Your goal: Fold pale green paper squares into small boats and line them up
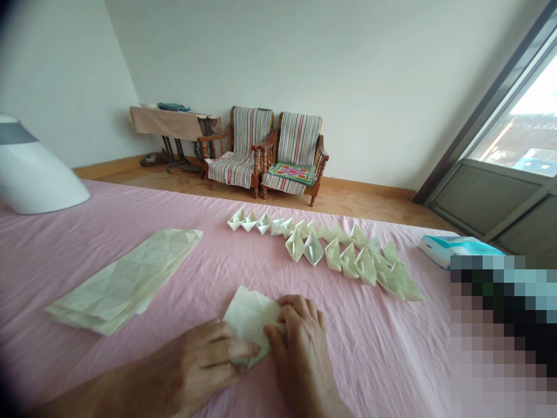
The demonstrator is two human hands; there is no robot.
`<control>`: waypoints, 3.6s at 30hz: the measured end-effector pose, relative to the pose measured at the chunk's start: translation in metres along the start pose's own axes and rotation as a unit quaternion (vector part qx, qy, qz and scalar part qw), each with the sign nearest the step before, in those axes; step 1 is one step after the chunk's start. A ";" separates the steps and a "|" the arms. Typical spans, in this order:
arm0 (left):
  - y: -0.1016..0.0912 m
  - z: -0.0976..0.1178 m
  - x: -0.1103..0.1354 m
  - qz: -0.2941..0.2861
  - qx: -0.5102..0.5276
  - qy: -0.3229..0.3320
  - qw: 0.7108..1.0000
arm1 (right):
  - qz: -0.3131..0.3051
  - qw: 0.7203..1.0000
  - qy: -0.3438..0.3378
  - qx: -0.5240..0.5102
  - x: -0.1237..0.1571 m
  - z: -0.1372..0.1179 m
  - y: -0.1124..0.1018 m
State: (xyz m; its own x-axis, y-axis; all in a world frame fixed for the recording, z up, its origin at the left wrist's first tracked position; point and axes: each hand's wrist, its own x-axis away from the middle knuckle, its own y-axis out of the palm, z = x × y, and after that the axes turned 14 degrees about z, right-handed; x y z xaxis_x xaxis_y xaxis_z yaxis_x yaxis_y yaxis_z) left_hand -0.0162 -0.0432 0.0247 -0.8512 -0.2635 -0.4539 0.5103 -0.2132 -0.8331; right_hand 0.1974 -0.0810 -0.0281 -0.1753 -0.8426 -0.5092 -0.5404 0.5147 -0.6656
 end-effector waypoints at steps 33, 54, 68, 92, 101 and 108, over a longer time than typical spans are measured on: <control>-0.002 0.005 -0.007 -0.010 -0.005 -0.044 0.999 | 0.128 0.986 -0.089 0.059 0.000 0.006 -0.021; -0.003 0.004 -0.007 -0.037 0.018 -0.057 0.998 | 0.153 0.900 -0.358 0.194 0.037 0.006 -0.010; 0.001 0.001 -0.007 -0.002 0.024 -0.047 0.999 | 0.148 0.904 -0.375 0.146 0.026 0.001 -0.011; -0.007 -0.002 -0.007 -0.014 -0.009 -0.122 0.992 | 0.147 0.895 -0.384 0.173 0.039 -0.004 -0.006; 0.001 -0.014 -0.002 0.017 -0.079 -0.019 0.997 | 0.144 0.914 -0.356 0.133 0.036 -0.004 -0.007; 0.005 -0.028 -0.001 0.052 -0.030 -0.023 0.998 | 0.148 0.926 -0.337 0.081 0.038 -0.007 -0.004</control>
State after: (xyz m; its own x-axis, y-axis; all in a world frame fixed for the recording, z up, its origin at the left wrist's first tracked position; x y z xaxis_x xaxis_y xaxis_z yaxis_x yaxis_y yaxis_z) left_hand -0.0164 -0.0181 0.0122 -0.7865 -0.3248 -0.5253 0.5866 -0.1267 -0.7999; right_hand 0.1870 -0.1161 -0.0404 0.2858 -0.3986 -0.8714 -0.4109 0.7705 -0.4873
